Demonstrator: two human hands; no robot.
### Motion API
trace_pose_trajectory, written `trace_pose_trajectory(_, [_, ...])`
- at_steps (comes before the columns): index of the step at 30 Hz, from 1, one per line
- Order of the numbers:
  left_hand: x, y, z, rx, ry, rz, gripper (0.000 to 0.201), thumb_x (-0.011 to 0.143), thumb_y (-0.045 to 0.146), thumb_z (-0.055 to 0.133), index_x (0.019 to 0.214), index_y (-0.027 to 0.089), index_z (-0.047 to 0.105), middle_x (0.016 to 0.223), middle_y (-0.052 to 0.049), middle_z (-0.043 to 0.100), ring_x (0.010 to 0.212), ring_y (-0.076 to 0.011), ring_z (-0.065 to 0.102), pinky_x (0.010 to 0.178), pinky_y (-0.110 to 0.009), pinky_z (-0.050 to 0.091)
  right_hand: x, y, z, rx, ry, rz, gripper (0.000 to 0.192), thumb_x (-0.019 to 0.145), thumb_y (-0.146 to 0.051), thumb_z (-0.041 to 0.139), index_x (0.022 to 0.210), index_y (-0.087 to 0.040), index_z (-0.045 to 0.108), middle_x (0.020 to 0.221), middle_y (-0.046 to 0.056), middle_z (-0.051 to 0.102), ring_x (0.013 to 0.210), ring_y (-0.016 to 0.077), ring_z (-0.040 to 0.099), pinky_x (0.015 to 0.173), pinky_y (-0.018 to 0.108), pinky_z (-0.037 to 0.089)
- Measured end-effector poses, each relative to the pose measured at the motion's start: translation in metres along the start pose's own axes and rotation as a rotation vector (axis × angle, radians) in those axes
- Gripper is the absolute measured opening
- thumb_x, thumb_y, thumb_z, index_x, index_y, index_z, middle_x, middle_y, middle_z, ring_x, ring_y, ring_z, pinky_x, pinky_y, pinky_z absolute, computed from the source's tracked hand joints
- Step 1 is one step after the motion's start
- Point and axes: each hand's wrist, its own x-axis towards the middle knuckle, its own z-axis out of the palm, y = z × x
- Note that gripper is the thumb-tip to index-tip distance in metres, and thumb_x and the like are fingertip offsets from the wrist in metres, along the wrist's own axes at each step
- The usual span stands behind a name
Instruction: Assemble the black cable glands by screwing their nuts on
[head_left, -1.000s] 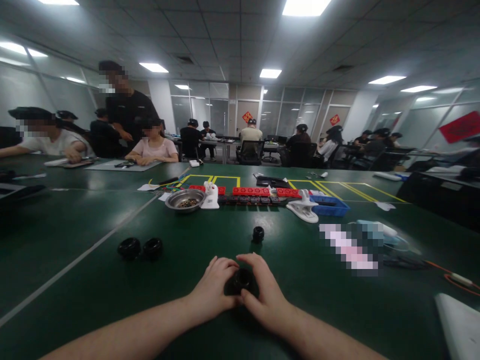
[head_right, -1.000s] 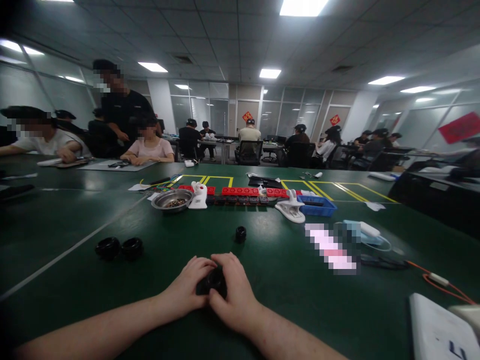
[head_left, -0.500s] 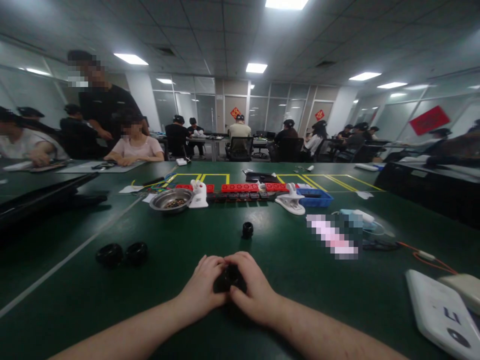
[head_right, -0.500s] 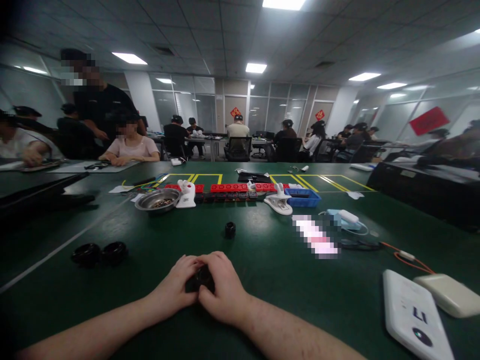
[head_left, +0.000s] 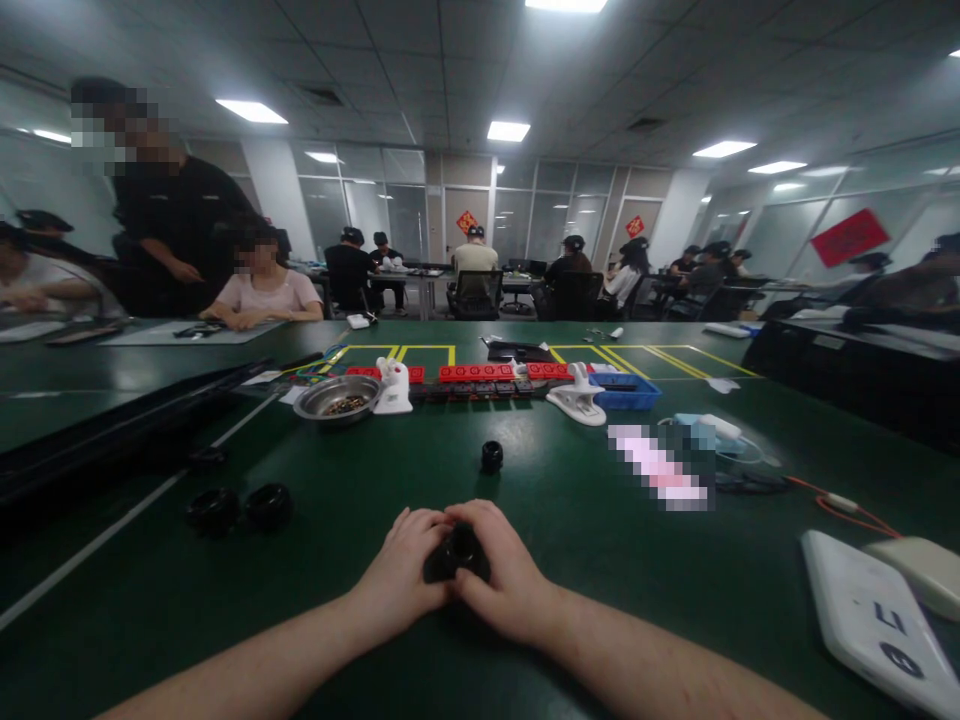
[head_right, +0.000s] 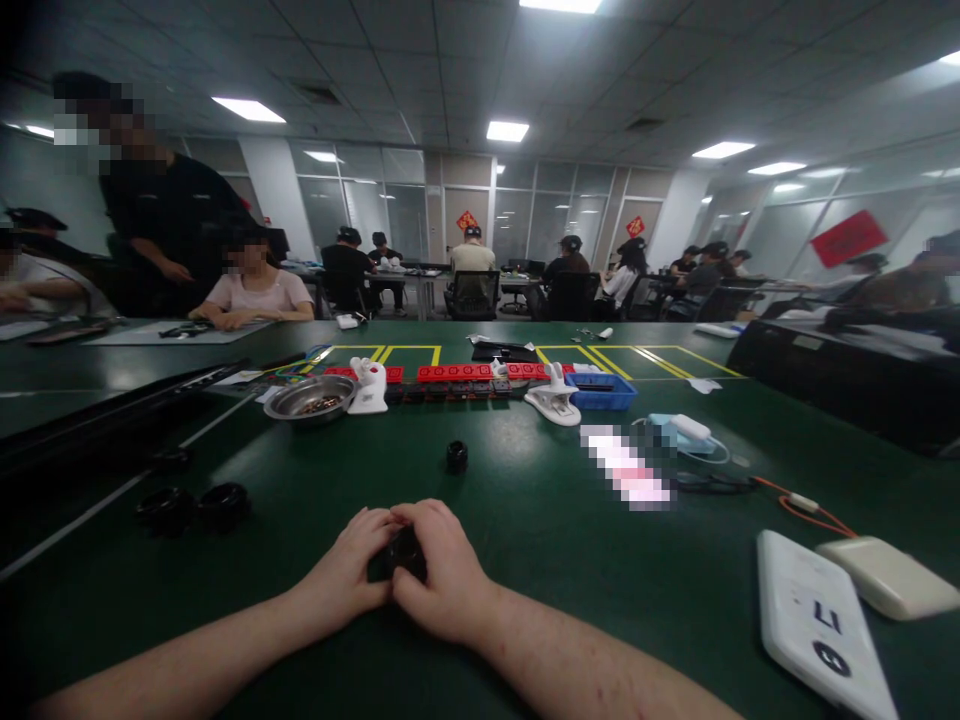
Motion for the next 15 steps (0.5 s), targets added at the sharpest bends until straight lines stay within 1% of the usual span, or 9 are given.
trace_pose_trajectory(4, [0.0002, -0.0017, 0.0008, 0.006, -0.008, -0.010, 0.039, 0.063, 0.035, 0.062, 0.099, 0.022, 0.055, 0.107, -0.006, 0.053, 0.104, -0.0250, 0.045, 0.099, -0.049, 0.020, -0.0007, -0.0010, -0.0006, -0.021, 0.040, 0.020, 0.050, 0.064, -0.015, 0.054, 0.111, -0.018, 0.039, 0.105, 0.007, 0.046, 0.098, 0.0206, 0.043, 0.086, 0.037, 0.036])
trace_pose_trajectory(7, [0.0001, -0.0020, 0.0016, 0.006, 0.003, -0.009, 0.039, 0.062, 0.032, 0.062, 0.099, 0.022, 0.055, 0.106, -0.006, 0.053, 0.103, -0.0245, 0.045, 0.099, -0.048, 0.020, 0.0000, -0.0001, 0.0006, -0.058, 0.075, 0.047, 0.046, 0.064, -0.020, 0.060, 0.106, -0.018, 0.042, 0.102, 0.007, 0.047, 0.094, 0.0203, 0.044, 0.083, 0.036, 0.037])
trace_pose_trajectory(9, [0.0000, -0.0017, 0.0021, 0.007, 0.010, -0.003, 0.038, 0.062, 0.030, 0.062, 0.099, 0.022, 0.054, 0.105, -0.005, 0.054, 0.103, -0.0241, 0.046, 0.099, -0.048, 0.020, 0.0010, 0.0004, 0.0014, -0.087, 0.069, 0.063, 0.042, 0.063, -0.023, 0.062, 0.101, -0.019, 0.045, 0.097, 0.006, 0.049, 0.090, 0.0199, 0.045, 0.080, 0.035, 0.038])
trace_pose_trajectory(11, [-0.0001, -0.0013, 0.0027, 0.006, 0.024, -0.001, 0.038, 0.061, 0.029, 0.062, 0.098, 0.023, 0.054, 0.104, -0.005, 0.054, 0.102, -0.0239, 0.047, 0.099, -0.049, 0.020, 0.0022, 0.0003, 0.0018, -0.110, 0.051, 0.071, 0.037, 0.063, -0.022, 0.061, 0.097, -0.019, 0.046, 0.093, 0.004, 0.050, 0.087, 0.0193, 0.046, 0.078, 0.035, 0.039])
trace_pose_trajectory(13, [-0.0001, -0.0009, 0.0033, 0.008, 0.035, -0.005, 0.037, 0.059, 0.033, 0.064, 0.094, 0.022, 0.055, 0.103, -0.005, 0.055, 0.102, -0.0246, 0.047, 0.098, -0.050, 0.020, 0.0031, -0.0003, 0.0014, -0.114, 0.040, 0.060, 0.033, 0.064, -0.016, 0.056, 0.096, -0.019, 0.047, 0.091, 0.004, 0.051, 0.086, 0.0186, 0.046, 0.078, 0.034, 0.039])
trace_pose_trajectory(15, [0.0000, -0.0008, 0.0038, 0.014, 0.040, -0.012, 0.037, 0.058, 0.039, 0.065, 0.089, 0.022, 0.056, 0.104, -0.006, 0.055, 0.102, -0.0254, 0.047, 0.098, -0.051, 0.020, 0.0034, -0.0013, 0.0002, -0.098, 0.030, 0.035, 0.036, 0.063, -0.010, 0.049, 0.097, -0.019, 0.047, 0.092, 0.004, 0.051, 0.086, 0.0179, 0.046, 0.079, 0.034, 0.038])
